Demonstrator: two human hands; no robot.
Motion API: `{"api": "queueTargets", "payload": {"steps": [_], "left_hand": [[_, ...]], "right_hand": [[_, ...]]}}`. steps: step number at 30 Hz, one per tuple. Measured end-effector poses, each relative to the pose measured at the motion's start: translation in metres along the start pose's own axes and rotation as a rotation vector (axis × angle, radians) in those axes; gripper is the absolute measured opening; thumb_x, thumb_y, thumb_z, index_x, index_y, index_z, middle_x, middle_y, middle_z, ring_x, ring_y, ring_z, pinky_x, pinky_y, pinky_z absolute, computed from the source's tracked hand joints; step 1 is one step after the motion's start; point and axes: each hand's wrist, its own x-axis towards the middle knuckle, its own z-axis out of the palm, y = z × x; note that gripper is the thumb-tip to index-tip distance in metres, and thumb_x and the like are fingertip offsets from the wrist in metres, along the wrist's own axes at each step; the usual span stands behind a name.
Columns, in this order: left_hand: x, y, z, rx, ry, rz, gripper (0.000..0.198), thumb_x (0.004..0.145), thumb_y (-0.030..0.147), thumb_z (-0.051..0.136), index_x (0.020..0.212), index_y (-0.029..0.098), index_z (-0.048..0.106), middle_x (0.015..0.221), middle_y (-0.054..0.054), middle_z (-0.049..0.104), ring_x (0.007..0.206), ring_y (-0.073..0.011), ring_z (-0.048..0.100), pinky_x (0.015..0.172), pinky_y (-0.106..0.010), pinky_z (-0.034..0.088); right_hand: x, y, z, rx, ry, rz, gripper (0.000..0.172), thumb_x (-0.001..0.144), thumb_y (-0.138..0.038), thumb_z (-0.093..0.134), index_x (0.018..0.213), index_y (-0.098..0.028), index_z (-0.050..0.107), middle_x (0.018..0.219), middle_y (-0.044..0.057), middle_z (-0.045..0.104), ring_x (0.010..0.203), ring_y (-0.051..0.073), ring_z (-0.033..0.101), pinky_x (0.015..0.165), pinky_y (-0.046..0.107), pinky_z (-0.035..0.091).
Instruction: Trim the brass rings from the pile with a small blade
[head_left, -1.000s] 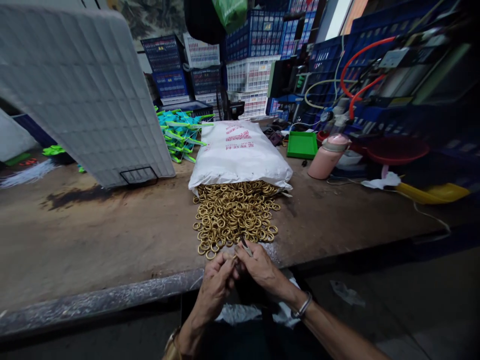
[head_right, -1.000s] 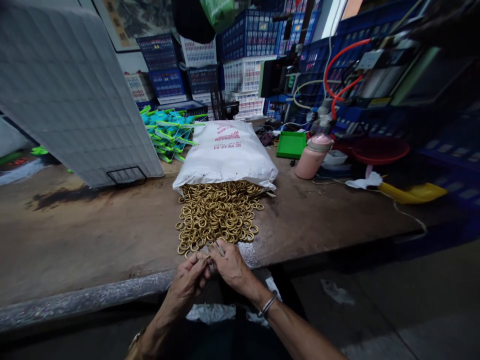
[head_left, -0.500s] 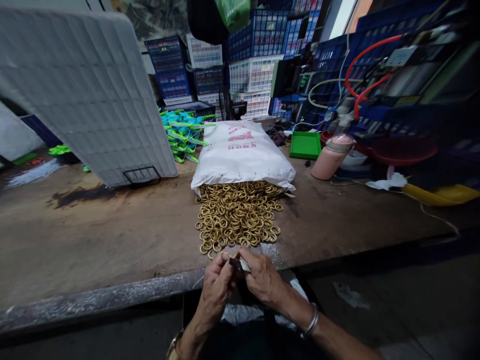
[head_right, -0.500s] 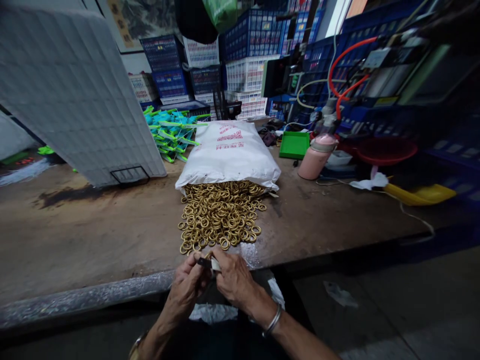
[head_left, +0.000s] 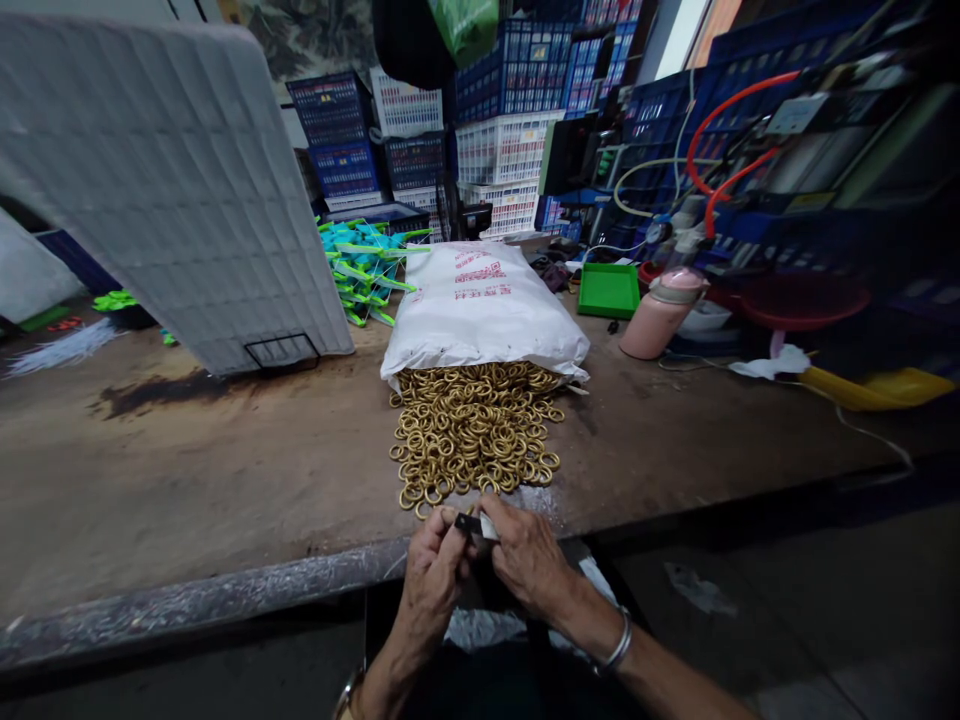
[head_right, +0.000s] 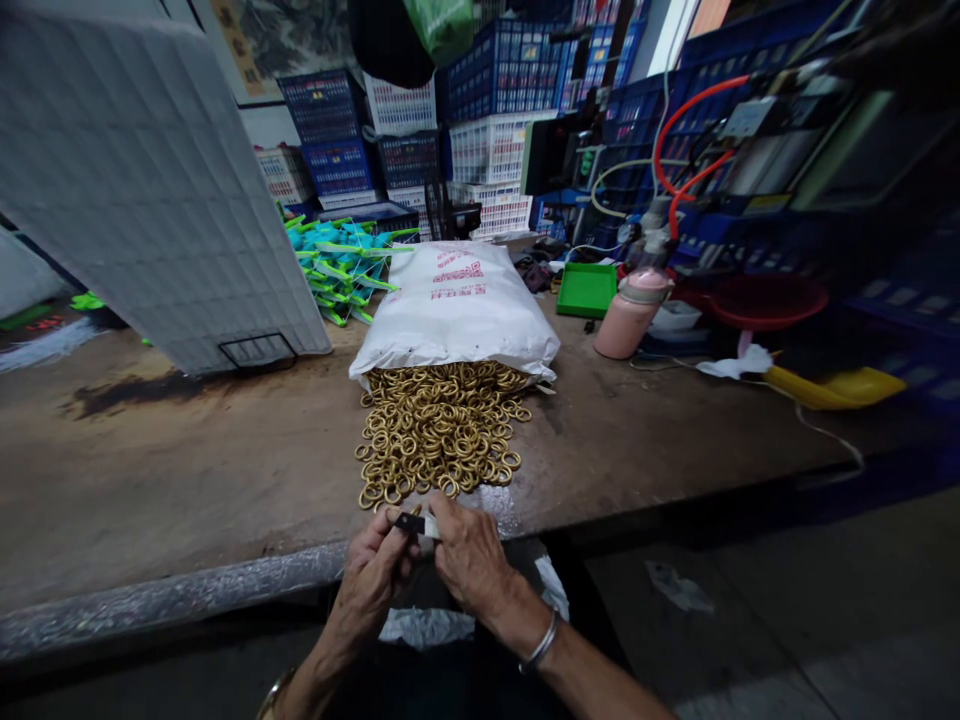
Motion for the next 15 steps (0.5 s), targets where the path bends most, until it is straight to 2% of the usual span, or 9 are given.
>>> {"api": "queueTargets", "payload": {"steps": [5,8,12,15], "left_hand": [[0.001,-0.007,-0.003,0.017,-0.012,0.004,0.038,0.068,0.054,0.057,0.065,0.017,0.047,0.051,0.005,0.049,0.038,-0.0036,0.032,0.038,-0.017,0.02],[-0.006,-0.006,-0.002,0.007,-0.037,0.008,0.037,0.07,0.052,0.056,0.062,0.017,0.047,0.048,0.006,0.046,0.037,-0.0032,0.031,0.038,-0.017,0.021],[-0.019,0.003,0.002,-0.097,-0.119,-0.071,0.033,0.071,0.047,0.059,0.064,0.017,0.046,0.047,0.006,0.047,0.035,-0.0025,0.029,0.036,-0.016,0.017],[-0.017,0.006,0.004,-0.223,-0.099,-0.141,0.031,0.071,0.045,0.06,0.067,0.018,0.046,0.054,0.005,0.052,0.036,-0.0022,0.031,0.035,-0.016,0.019]], "right_hand": [[0.0,-0.002,0.001,-0.02,-0.08,0.018,0.031,0.064,-0.003,0.037,0.09,-0.018,0.047,0.078,0.004,0.063,0.071,0.016,0.056,0.059,0.022,0.03],[0.003,0.007,0.001,-0.089,-0.088,0.044,0.031,0.066,-0.004,0.038,0.092,-0.017,0.048,0.074,0.004,0.062,0.067,0.016,0.055,0.056,0.023,0.027],[0.01,0.028,-0.004,-0.196,-0.023,0.194,0.023,0.07,-0.004,0.038,0.087,-0.015,0.05,0.066,0.005,0.06,0.057,0.014,0.052,0.052,0.025,0.022],[0.014,0.035,-0.006,-0.176,0.072,0.208,0.02,0.072,-0.004,0.038,0.083,-0.017,0.049,0.064,0.003,0.058,0.056,0.013,0.05,0.052,0.024,0.021]]}}
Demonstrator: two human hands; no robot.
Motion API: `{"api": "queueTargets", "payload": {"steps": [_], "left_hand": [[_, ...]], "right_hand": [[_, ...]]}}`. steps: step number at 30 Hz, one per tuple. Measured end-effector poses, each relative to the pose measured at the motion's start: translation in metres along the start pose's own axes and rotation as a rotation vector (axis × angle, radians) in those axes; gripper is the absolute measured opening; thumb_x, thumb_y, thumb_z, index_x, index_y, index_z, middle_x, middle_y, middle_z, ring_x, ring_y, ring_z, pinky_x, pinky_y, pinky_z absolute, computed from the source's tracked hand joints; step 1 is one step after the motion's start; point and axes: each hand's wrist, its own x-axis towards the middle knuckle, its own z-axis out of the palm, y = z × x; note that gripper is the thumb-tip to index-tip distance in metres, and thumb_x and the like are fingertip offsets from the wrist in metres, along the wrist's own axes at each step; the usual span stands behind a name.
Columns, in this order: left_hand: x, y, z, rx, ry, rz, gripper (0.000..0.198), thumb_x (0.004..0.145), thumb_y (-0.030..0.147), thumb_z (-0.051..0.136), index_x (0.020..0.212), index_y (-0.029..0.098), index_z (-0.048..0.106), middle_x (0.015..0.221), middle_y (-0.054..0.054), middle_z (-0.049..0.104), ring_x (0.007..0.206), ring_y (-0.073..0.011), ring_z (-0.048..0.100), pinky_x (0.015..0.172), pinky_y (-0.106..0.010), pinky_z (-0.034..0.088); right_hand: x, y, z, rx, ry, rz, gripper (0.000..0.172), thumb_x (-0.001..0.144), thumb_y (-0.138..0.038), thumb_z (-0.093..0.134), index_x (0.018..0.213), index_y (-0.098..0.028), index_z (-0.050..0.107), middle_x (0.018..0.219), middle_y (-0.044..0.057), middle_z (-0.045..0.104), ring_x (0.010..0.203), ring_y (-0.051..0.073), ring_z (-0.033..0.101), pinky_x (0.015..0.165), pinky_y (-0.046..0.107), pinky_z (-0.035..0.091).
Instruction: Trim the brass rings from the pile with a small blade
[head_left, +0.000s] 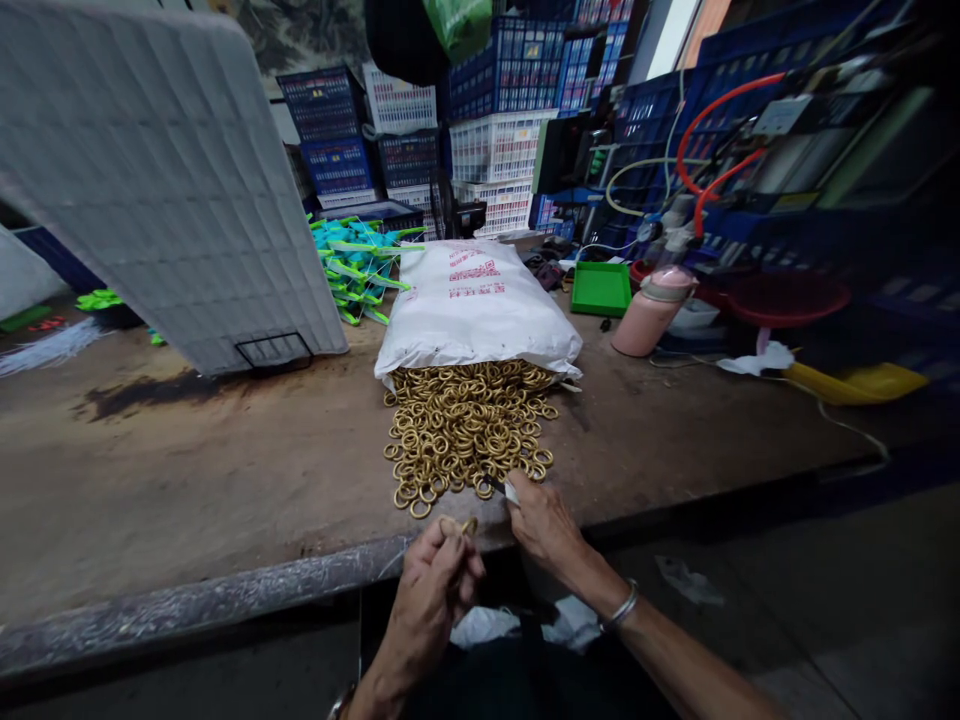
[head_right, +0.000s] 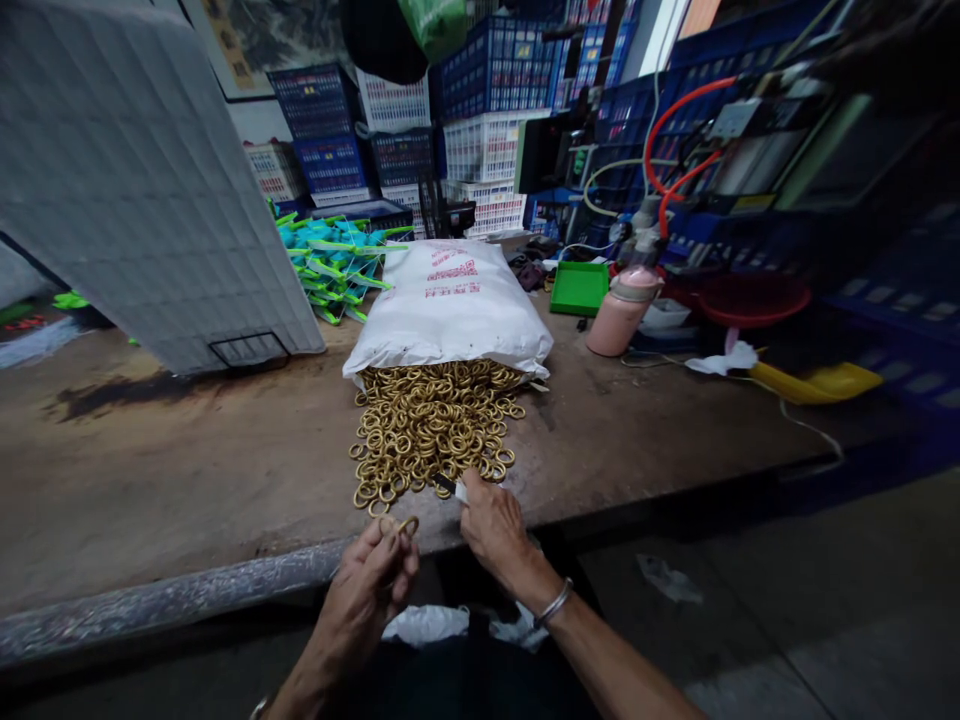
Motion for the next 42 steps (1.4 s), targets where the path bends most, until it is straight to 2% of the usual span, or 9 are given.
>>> {"api": "queueTargets", "payload": {"steps": [5,9,12,19,25,30,33,36,42], "left_hand": [[0.009,-0.004,-0.006,-0.094,0.035,0.022,0.032,0.07,0.045,0.06,0.071,0.015,0.049,0.073,-0.003,0.059,0.044,-0.0041,0.04,0.036,-0.015,0.026],[0.009,-0.006,-0.01,-0.137,0.009,0.013,0.024,0.073,0.037,0.059,0.081,0.017,0.05,0.072,-0.001,0.059,0.044,-0.0053,0.042,0.037,-0.015,0.027],[0.011,-0.005,-0.013,-0.183,0.008,-0.035,0.029,0.07,0.035,0.062,0.091,0.018,0.052,0.07,0.0,0.059,0.046,-0.0069,0.046,0.037,-0.016,0.028],[0.017,-0.009,-0.02,-0.278,0.071,-0.06,0.023,0.065,0.033,0.067,0.068,0.013,0.057,0.073,-0.003,0.059,0.061,-0.011,0.054,0.042,-0.017,0.036],[0.022,-0.009,-0.017,-0.153,0.086,0.015,0.027,0.062,0.036,0.07,0.069,0.015,0.053,0.064,0.002,0.055,0.054,-0.009,0.052,0.037,-0.015,0.033],[0.028,-0.009,-0.014,0.022,0.155,0.13,0.035,0.064,0.044,0.066,0.083,0.016,0.054,0.055,0.005,0.05,0.044,-0.0071,0.045,0.035,-0.015,0.029],[0.031,-0.006,-0.012,0.143,0.165,0.144,0.038,0.064,0.046,0.064,0.086,0.016,0.055,0.051,0.007,0.047,0.04,-0.006,0.039,0.036,-0.016,0.027],[0.031,0.001,-0.01,0.203,0.128,0.158,0.032,0.062,0.042,0.066,0.077,0.015,0.057,0.053,0.005,0.049,0.042,-0.0054,0.038,0.04,-0.017,0.029],[0.03,0.004,-0.014,0.291,0.115,0.21,0.023,0.065,0.034,0.063,0.058,0.014,0.054,0.048,0.006,0.041,0.044,-0.0063,0.033,0.044,-0.018,0.028]], "right_hand": [[0.004,-0.007,0.008,0.018,0.07,-0.013,0.013,0.078,-0.011,0.041,0.086,-0.018,0.049,0.071,0.003,0.06,0.064,0.013,0.054,0.055,0.023,0.025],[0.006,-0.012,0.014,-0.061,0.07,0.003,0.011,0.081,-0.019,0.043,0.091,-0.018,0.048,0.078,0.004,0.062,0.067,0.016,0.058,0.056,0.025,0.026],[0.009,-0.014,0.017,-0.108,0.052,0.02,0.013,0.082,-0.02,0.043,0.094,-0.018,0.048,0.08,0.006,0.063,0.069,0.018,0.059,0.056,0.026,0.027],[0.014,-0.017,0.017,-0.124,0.053,0.038,0.012,0.081,-0.019,0.043,0.091,-0.019,0.05,0.076,0.006,0.064,0.068,0.018,0.06,0.055,0.025,0.026],[0.01,-0.014,0.015,-0.063,0.089,-0.009,0.014,0.077,-0.016,0.043,0.088,-0.018,0.051,0.076,0.004,0.064,0.066,0.015,0.057,0.055,0.024,0.025],[-0.001,-0.016,0.009,0.099,0.057,-0.201,0.026,0.067,-0.008,0.041,0.088,-0.019,0.051,0.072,0.001,0.062,0.065,0.014,0.055,0.057,0.022,0.028],[-0.008,-0.02,0.006,0.192,0.013,-0.299,0.026,0.067,-0.007,0.042,0.087,-0.019,0.051,0.073,0.001,0.061,0.066,0.014,0.055,0.058,0.021,0.03],[-0.011,-0.024,0.006,0.262,-0.003,-0.334,0.021,0.069,-0.009,0.043,0.086,-0.019,0.051,0.075,0.002,0.061,0.068,0.014,0.055,0.059,0.021,0.031],[-0.011,-0.026,0.009,0.375,0.002,-0.261,0.011,0.072,-0.01,0.044,0.074,-0.019,0.049,0.063,-0.002,0.055,0.058,0.011,0.052,0.054,0.019,0.03]]}}
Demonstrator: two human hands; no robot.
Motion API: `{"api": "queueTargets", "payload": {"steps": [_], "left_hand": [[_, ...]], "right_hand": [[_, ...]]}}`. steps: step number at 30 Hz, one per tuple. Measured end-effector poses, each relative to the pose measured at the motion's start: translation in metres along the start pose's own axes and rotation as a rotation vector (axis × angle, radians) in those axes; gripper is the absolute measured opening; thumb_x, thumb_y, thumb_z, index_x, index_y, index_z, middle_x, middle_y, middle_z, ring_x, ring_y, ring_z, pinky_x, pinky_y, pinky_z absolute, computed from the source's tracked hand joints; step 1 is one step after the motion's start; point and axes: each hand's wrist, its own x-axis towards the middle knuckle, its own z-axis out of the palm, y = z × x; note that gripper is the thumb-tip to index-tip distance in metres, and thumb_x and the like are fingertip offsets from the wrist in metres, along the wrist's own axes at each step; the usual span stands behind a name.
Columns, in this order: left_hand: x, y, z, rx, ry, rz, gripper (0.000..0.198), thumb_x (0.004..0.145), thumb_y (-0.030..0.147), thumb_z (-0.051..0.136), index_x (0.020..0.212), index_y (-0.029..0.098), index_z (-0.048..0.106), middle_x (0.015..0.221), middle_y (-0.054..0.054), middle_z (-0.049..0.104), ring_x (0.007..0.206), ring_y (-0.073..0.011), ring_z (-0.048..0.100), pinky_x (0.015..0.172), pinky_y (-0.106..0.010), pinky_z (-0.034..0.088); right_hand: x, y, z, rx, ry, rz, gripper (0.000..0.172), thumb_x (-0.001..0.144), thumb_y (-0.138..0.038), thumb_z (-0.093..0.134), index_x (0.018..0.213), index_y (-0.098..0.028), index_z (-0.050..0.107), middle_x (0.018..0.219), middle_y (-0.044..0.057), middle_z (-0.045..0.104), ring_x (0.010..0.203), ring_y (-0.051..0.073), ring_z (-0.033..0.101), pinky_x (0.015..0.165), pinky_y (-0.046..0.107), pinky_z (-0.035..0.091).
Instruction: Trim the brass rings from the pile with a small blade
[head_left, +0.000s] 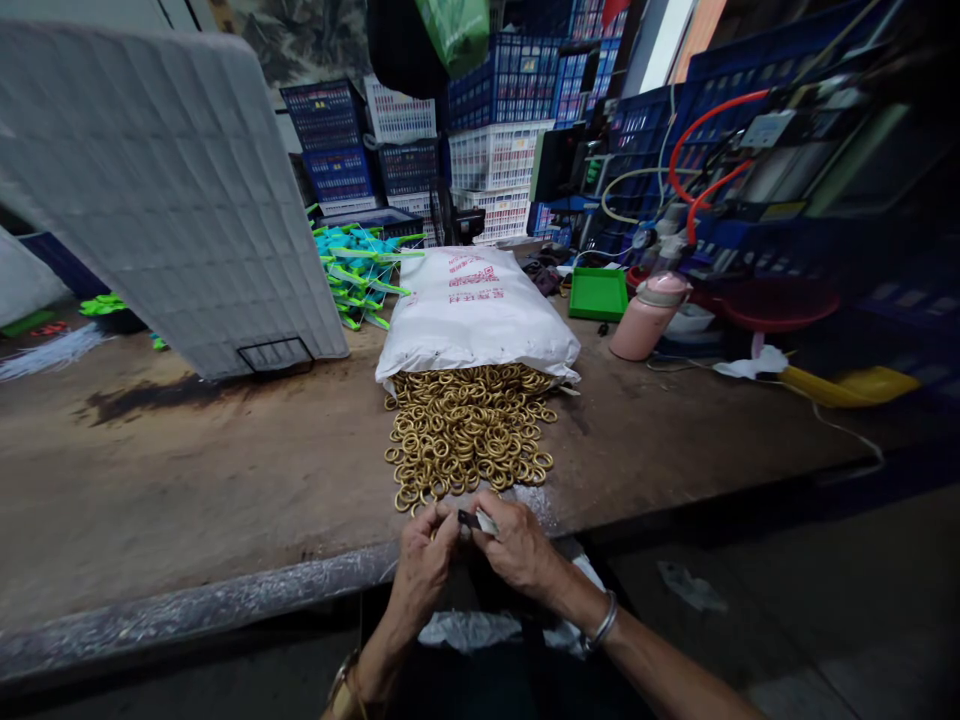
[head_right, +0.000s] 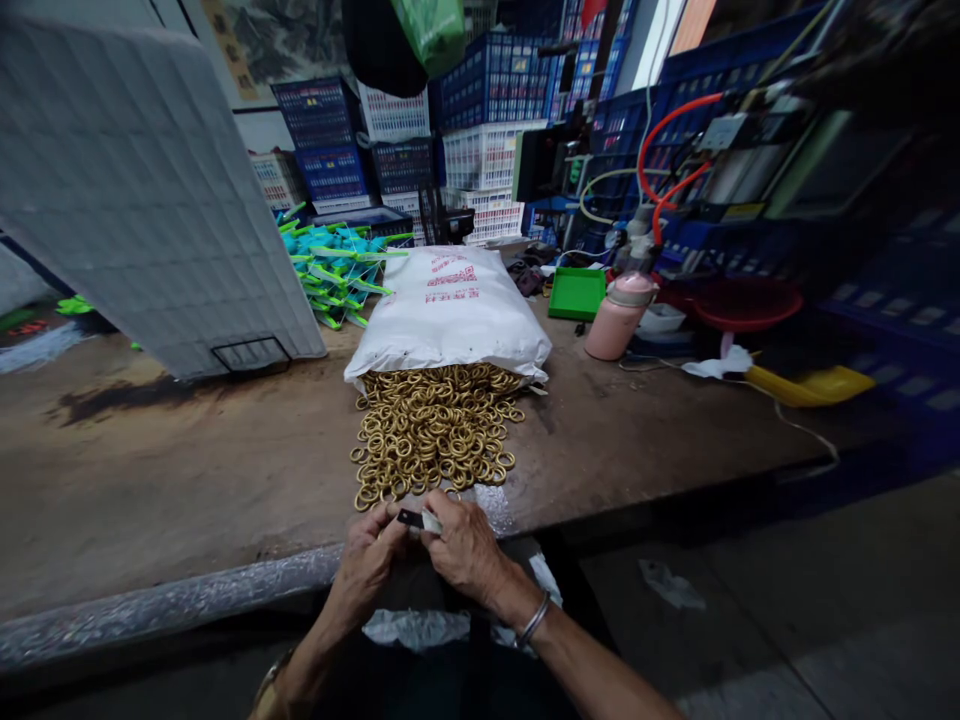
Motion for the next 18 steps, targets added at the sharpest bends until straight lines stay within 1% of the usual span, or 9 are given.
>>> {"api": "queueTargets", "payload": {"steps": [3,5,9,11,14,16,18], "left_hand": [[0.0,-0.003,-0.002,0.04,-0.031,0.031,0.023,0.066,0.035,0.062,0.058,0.015,0.054,0.051,0.005,0.042,0.047,-0.0075,0.034,0.047,-0.019,0.03],[0.0,-0.003,-0.002,0.069,-0.043,0.057,0.026,0.067,0.037,0.061,0.056,0.015,0.053,0.05,0.005,0.041,0.048,-0.0082,0.034,0.048,-0.019,0.031],[0.0,-0.002,-0.001,0.148,0.007,0.107,0.025,0.071,0.033,0.057,0.053,0.017,0.05,0.049,0.005,0.039,0.048,-0.0089,0.035,0.05,-0.02,0.032],[0.0,-0.002,0.0,0.212,0.009,0.17,0.022,0.073,0.03,0.054,0.055,0.016,0.052,0.051,0.004,0.043,0.051,-0.01,0.039,0.053,-0.02,0.034],[-0.001,-0.003,0.002,0.278,-0.031,0.266,0.02,0.076,0.027,0.051,0.06,0.015,0.057,0.057,0.002,0.051,0.058,-0.0116,0.046,0.059,-0.021,0.036],[-0.002,-0.003,0.002,0.278,-0.058,0.283,0.021,0.077,0.026,0.05,0.061,0.015,0.058,0.058,0.002,0.054,0.059,-0.012,0.048,0.06,-0.021,0.037],[-0.002,-0.003,0.002,0.262,-0.08,0.27,0.022,0.077,0.026,0.05,0.06,0.015,0.058,0.058,0.002,0.055,0.058,-0.0119,0.048,0.059,-0.021,0.038]], "right_hand": [[0.001,-0.001,0.001,0.043,0.011,0.005,0.008,0.072,-0.013,0.045,0.072,-0.019,0.049,0.06,-0.003,0.052,0.055,0.01,0.048,0.053,0.02,0.03],[0.002,-0.001,0.002,0.103,0.03,0.038,0.007,0.075,-0.017,0.045,0.069,-0.019,0.048,0.059,-0.004,0.049,0.055,0.01,0.045,0.053,0.02,0.03],[0.007,-0.003,0.0,0.297,0.023,0.14,0.021,0.081,-0.03,0.04,0.067,-0.017,0.048,0.06,-0.004,0.047,0.057,0.009,0.043,0.053,0.019,0.032],[0.008,-0.005,-0.001,0.377,-0.009,0.183,0.025,0.082,-0.034,0.039,0.067,-0.017,0.048,0.059,-0.004,0.046,0.056,0.009,0.042,0.052,0.019,0.032],[0.007,-0.009,-0.002,0.459,-0.064,0.247,0.028,0.084,-0.035,0.037,0.065,-0.017,0.047,0.053,-0.005,0.043,0.051,0.008,0.039,0.049,0.019,0.031],[0.006,-0.011,-0.002,0.505,-0.089,0.271,0.03,0.084,-0.034,0.035,0.063,-0.017,0.046,0.05,-0.005,0.041,0.047,0.008,0.038,0.047,0.019,0.03],[0.006,-0.012,-0.002,0.523,-0.091,0.277,0.029,0.083,-0.033,0.036,0.061,-0.017,0.046,0.05,-0.005,0.042,0.047,0.007,0.038,0.047,0.019,0.03]]}}
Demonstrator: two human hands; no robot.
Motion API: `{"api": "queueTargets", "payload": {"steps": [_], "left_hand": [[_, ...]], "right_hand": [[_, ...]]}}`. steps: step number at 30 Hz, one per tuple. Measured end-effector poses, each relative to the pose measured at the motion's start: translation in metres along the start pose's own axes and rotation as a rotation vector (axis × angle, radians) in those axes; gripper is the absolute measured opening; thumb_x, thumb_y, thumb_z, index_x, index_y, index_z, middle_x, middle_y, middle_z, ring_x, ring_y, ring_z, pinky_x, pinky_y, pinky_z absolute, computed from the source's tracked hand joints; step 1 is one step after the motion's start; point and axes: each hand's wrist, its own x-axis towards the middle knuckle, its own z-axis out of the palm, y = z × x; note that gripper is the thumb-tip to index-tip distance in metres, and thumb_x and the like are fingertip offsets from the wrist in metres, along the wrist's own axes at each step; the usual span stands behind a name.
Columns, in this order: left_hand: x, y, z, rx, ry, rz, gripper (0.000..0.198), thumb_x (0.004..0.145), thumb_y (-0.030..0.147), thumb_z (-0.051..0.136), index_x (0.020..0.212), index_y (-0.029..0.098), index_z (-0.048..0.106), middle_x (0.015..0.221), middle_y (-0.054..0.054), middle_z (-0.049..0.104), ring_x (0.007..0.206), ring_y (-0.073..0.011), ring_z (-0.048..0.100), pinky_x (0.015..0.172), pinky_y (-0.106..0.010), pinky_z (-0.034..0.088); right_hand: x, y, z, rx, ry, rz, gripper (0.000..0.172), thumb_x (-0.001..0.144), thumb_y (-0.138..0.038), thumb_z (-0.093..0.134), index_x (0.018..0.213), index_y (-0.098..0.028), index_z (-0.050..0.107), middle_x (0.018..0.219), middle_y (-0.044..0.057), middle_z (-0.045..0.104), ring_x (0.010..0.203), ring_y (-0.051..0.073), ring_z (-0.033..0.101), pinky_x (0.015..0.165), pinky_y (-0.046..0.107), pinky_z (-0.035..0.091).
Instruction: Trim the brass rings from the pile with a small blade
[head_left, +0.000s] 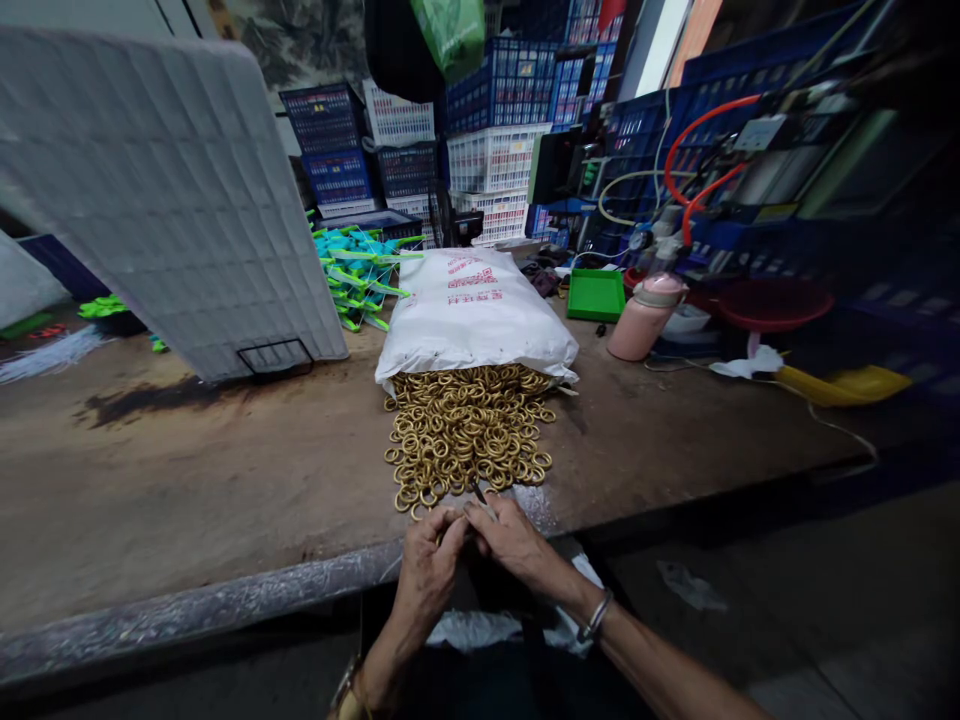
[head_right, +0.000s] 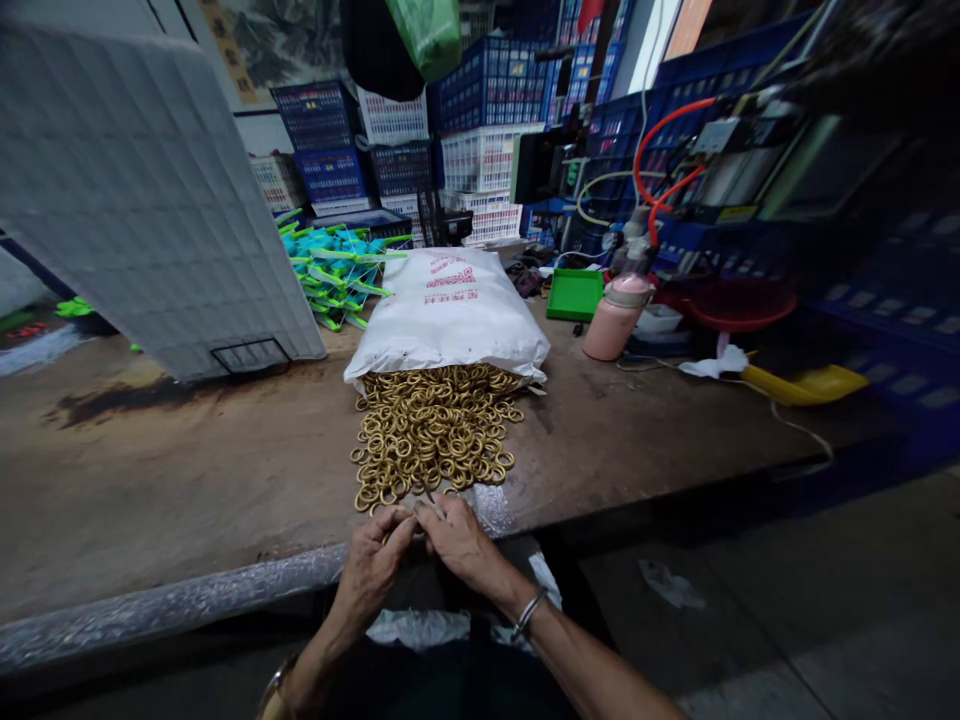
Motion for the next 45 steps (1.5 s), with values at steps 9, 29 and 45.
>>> {"api": "queueTargets", "payload": {"steps": [9,29,45], "left_hand": [[-0.002,-0.003,-0.001,-0.136,-0.028,-0.11,0.022,0.077,0.03,0.052,0.062,0.015,0.057,0.056,0.002,0.052,0.051,-0.0088,0.043,0.051,-0.019,0.034],[-0.008,0.003,0.002,-0.389,0.029,-0.344,0.033,0.067,0.047,0.06,0.064,0.015,0.05,0.05,0.005,0.047,0.039,-0.0032,0.034,0.039,-0.015,0.025],[-0.015,0.007,-0.007,-0.489,0.053,-0.345,0.032,0.072,0.046,0.058,0.067,0.018,0.042,0.048,0.009,0.043,0.035,-0.0021,0.029,0.034,-0.014,0.018]], "right_hand": [[0.004,0.005,0.001,-0.041,0.036,-0.006,0.031,0.082,-0.03,0.037,0.056,-0.016,0.047,0.049,-0.003,0.046,0.049,0.008,0.043,0.051,0.02,0.032],[0.004,-0.005,0.004,0.01,0.051,-0.076,0.024,0.079,-0.031,0.04,0.06,-0.018,0.044,0.054,-0.004,0.047,0.052,0.009,0.042,0.051,0.021,0.033],[0.002,0.008,0.006,-0.079,0.074,-0.119,0.021,0.081,-0.028,0.038,0.067,-0.017,0.049,0.056,-0.004,0.047,0.054,0.009,0.043,0.053,0.02,0.034]]}}
